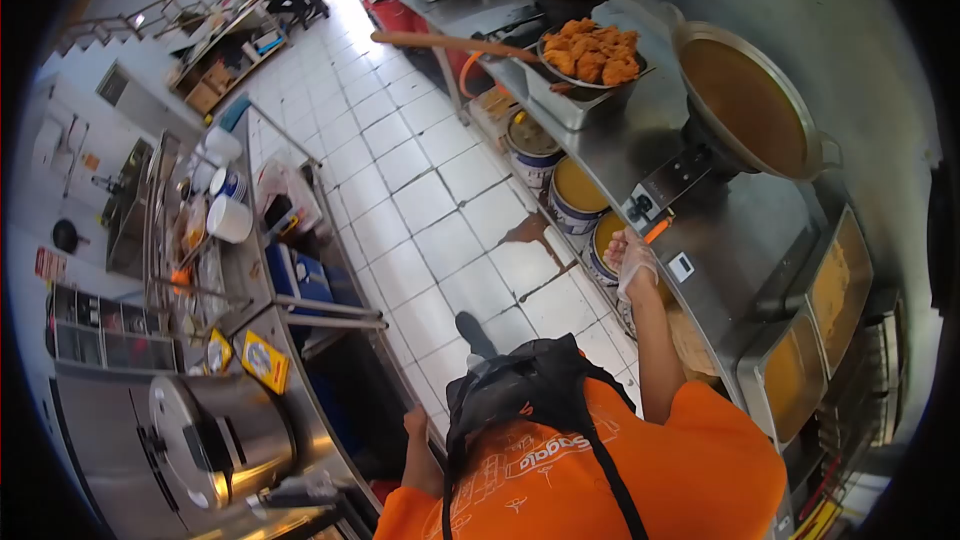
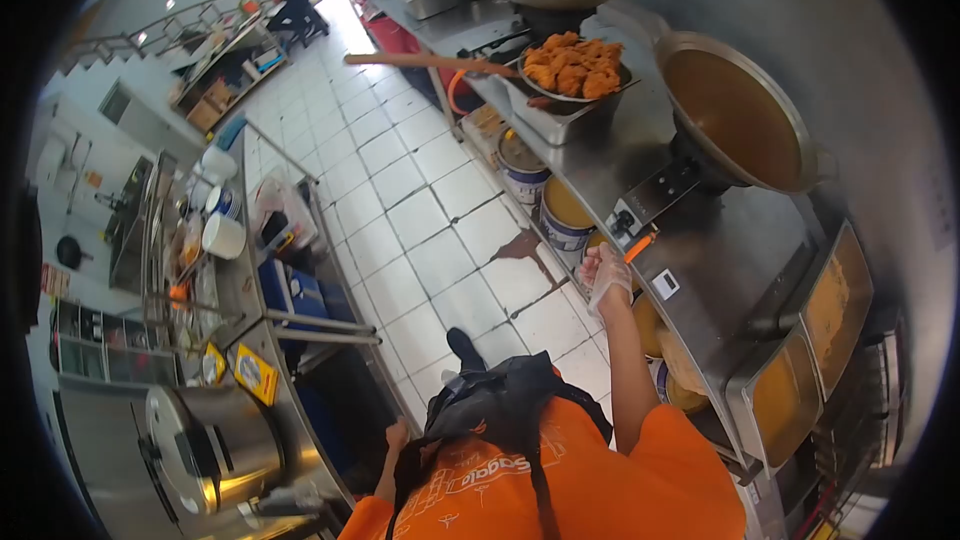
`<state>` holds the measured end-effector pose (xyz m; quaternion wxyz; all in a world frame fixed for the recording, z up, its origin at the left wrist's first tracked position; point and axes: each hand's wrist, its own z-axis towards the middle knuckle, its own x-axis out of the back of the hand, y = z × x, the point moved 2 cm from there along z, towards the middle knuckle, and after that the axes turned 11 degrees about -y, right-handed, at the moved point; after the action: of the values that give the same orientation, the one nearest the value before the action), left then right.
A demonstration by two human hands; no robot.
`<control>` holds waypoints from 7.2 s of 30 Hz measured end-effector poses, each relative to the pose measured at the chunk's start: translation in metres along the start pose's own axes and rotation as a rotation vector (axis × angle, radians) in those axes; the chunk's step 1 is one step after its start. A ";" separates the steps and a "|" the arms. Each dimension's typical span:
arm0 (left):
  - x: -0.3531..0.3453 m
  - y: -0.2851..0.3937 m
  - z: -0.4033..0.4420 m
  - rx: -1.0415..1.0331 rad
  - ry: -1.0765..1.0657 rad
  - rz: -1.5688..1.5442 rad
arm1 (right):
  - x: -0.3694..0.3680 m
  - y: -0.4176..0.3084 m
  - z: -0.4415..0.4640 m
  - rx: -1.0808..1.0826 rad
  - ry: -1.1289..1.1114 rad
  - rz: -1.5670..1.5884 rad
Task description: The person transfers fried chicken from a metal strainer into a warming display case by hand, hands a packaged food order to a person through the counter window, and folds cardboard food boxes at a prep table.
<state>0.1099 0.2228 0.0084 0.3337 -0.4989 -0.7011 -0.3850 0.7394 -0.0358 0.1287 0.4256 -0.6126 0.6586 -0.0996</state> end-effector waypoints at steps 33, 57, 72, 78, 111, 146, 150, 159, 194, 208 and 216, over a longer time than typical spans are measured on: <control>-0.027 0.853 0.026 -1.086 -0.906 -0.122 | -0.100 -0.061 0.168 0.449 0.267 -0.417; 0.186 0.011 -0.312 -0.398 0.309 -0.992 | -0.155 0.125 -0.332 0.372 -1.155 -1.160; 0.099 -0.396 -0.798 0.632 0.989 -1.314 | -0.023 0.389 -0.787 -0.481 -2.150 -1.274; 0.058 -0.461 -0.912 0.859 1.274 -1.352 | 0.036 0.456 -0.925 -0.510 -2.433 -1.377; 0.180 -0.911 -0.936 0.393 1.011 -1.623 | -0.053 0.646 -1.260 0.885 -1.972 -1.203; 0.185 -0.915 -0.941 0.414 0.987 -1.712 | -0.217 0.600 -1.139 1.270 -1.519 -1.540; 0.181 -0.914 -0.939 0.389 0.979 -1.713 | -0.220 0.600 -1.132 1.242 -1.509 -1.567; 0.187 -0.912 -0.940 0.356 0.972 -1.756 | -0.219 0.596 -1.143 1.204 -1.510 -1.576; 0.198 -0.981 -0.958 0.491 0.563 -0.432 | -0.039 0.562 -1.125 0.319 -1.403 -0.841; 0.197 -0.989 -0.945 0.372 0.711 -1.207 | 0.010 0.587 -1.146 0.345 -1.609 -0.934; 0.168 -0.970 -0.940 0.336 0.891 -1.758 | -0.012 0.660 -1.181 1.306 -2.058 -1.302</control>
<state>-0.7862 -0.7230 0.4029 0.2291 0.4405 -0.6773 -0.5429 -0.5440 -0.3346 0.4332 0.8001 -0.2952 -0.5171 -0.0731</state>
